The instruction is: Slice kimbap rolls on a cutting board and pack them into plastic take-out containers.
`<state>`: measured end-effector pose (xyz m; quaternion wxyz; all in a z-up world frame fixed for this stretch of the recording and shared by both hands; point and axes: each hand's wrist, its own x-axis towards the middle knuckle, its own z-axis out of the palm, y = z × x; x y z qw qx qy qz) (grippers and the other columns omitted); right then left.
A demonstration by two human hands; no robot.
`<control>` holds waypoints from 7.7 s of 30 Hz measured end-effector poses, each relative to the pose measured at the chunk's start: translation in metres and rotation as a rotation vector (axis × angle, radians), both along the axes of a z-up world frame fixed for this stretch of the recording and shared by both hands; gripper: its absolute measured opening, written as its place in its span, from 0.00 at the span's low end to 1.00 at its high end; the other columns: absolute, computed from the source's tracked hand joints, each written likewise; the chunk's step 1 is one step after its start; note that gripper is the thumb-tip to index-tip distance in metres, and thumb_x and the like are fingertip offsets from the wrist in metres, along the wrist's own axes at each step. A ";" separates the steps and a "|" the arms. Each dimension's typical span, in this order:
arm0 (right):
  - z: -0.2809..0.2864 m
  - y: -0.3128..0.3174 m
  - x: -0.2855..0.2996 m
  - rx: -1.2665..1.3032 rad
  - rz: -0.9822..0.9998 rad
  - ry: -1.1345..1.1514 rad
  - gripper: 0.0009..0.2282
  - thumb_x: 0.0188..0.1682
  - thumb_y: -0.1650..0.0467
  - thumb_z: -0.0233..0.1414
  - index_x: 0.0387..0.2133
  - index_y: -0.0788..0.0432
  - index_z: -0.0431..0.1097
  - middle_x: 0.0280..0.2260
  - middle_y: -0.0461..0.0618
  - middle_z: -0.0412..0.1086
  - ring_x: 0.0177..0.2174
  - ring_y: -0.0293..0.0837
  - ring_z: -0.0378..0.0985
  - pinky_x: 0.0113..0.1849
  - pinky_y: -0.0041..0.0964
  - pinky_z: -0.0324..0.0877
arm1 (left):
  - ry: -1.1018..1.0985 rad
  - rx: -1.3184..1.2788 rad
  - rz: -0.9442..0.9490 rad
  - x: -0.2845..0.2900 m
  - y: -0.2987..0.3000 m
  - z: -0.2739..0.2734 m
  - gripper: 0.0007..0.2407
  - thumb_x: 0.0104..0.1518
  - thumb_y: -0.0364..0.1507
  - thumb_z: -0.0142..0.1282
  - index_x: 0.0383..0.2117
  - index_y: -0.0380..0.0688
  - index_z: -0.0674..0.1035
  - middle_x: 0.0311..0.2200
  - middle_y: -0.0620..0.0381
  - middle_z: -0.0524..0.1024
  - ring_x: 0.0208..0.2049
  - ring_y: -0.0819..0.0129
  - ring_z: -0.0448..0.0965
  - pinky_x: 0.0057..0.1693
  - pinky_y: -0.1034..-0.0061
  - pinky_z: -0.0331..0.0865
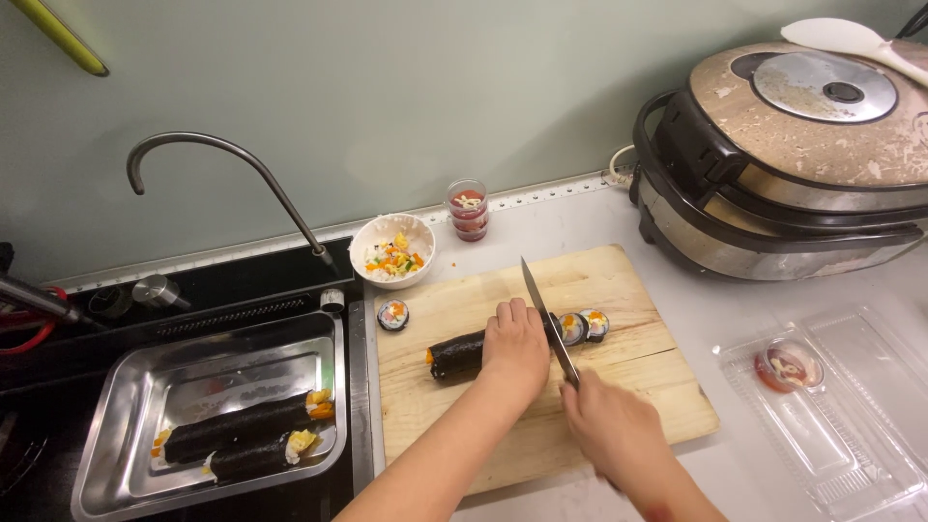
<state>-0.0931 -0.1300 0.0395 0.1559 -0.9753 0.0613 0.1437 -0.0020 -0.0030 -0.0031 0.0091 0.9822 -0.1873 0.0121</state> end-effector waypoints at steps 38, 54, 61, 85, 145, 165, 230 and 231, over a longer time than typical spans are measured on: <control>-0.009 -0.015 -0.038 -0.072 0.000 -0.031 0.16 0.55 0.56 0.39 0.34 0.56 0.61 0.25 0.55 0.78 0.33 0.57 0.82 0.39 0.54 0.74 | 0.170 -0.046 0.025 -0.008 0.019 0.017 0.24 0.58 0.36 0.57 0.54 0.28 0.67 0.53 0.42 0.62 0.54 0.52 0.61 0.58 0.64 0.61; 0.052 0.030 0.018 0.194 -0.048 0.150 0.18 0.57 0.60 0.35 0.32 0.58 0.67 0.15 0.50 0.73 0.13 0.48 0.77 0.28 0.44 0.76 | -0.082 -0.055 -0.017 -0.006 0.019 -0.009 0.19 0.52 0.28 0.56 0.49 0.30 0.71 0.48 0.44 0.67 0.50 0.52 0.66 0.54 0.65 0.65; 0.029 0.016 -0.012 0.133 -0.086 0.178 0.16 0.54 0.57 0.36 0.35 0.53 0.67 0.15 0.50 0.75 0.16 0.49 0.79 0.31 0.46 0.75 | 0.036 -0.041 0.019 -0.004 0.021 0.007 0.22 0.50 0.27 0.55 0.51 0.26 0.68 0.49 0.40 0.65 0.50 0.51 0.65 0.54 0.66 0.63; -0.001 -0.007 -0.041 -0.111 0.011 -0.129 0.15 0.53 0.56 0.43 0.33 0.54 0.64 0.22 0.57 0.77 0.29 0.58 0.82 0.36 0.55 0.75 | 0.275 -0.097 0.003 -0.019 0.034 0.034 0.39 0.43 0.30 0.64 0.63 0.23 0.57 0.54 0.39 0.60 0.54 0.47 0.61 0.60 0.64 0.60; -0.010 0.015 -0.030 -0.150 0.091 -0.145 0.15 0.53 0.56 0.42 0.34 0.55 0.65 0.22 0.54 0.77 0.27 0.58 0.81 0.33 0.53 0.75 | 0.008 -0.167 0.018 -0.023 0.039 0.005 0.19 0.48 0.27 0.57 0.46 0.27 0.71 0.46 0.40 0.67 0.49 0.50 0.66 0.53 0.66 0.65; -0.029 0.023 0.006 -0.004 0.114 -0.103 0.15 0.54 0.58 0.40 0.33 0.56 0.66 0.24 0.55 0.77 0.28 0.57 0.82 0.34 0.53 0.74 | 0.025 -0.083 -0.008 -0.023 0.037 0.009 0.24 0.47 0.25 0.58 0.50 0.24 0.68 0.48 0.38 0.66 0.51 0.49 0.65 0.55 0.67 0.65; -0.028 0.032 0.011 -0.037 0.207 -0.147 0.16 0.54 0.58 0.41 0.32 0.57 0.67 0.26 0.56 0.77 0.30 0.59 0.81 0.36 0.55 0.74 | -0.010 -0.116 0.087 -0.009 0.052 -0.011 0.19 0.50 0.26 0.55 0.47 0.27 0.72 0.50 0.39 0.65 0.51 0.49 0.66 0.55 0.65 0.66; -0.027 0.031 0.005 -0.067 0.186 -0.129 0.16 0.55 0.57 0.41 0.34 0.56 0.66 0.26 0.57 0.77 0.30 0.59 0.80 0.36 0.55 0.74 | -0.014 -0.117 0.102 -0.007 0.052 -0.013 0.18 0.51 0.25 0.54 0.47 0.27 0.72 0.50 0.39 0.66 0.52 0.49 0.66 0.55 0.65 0.66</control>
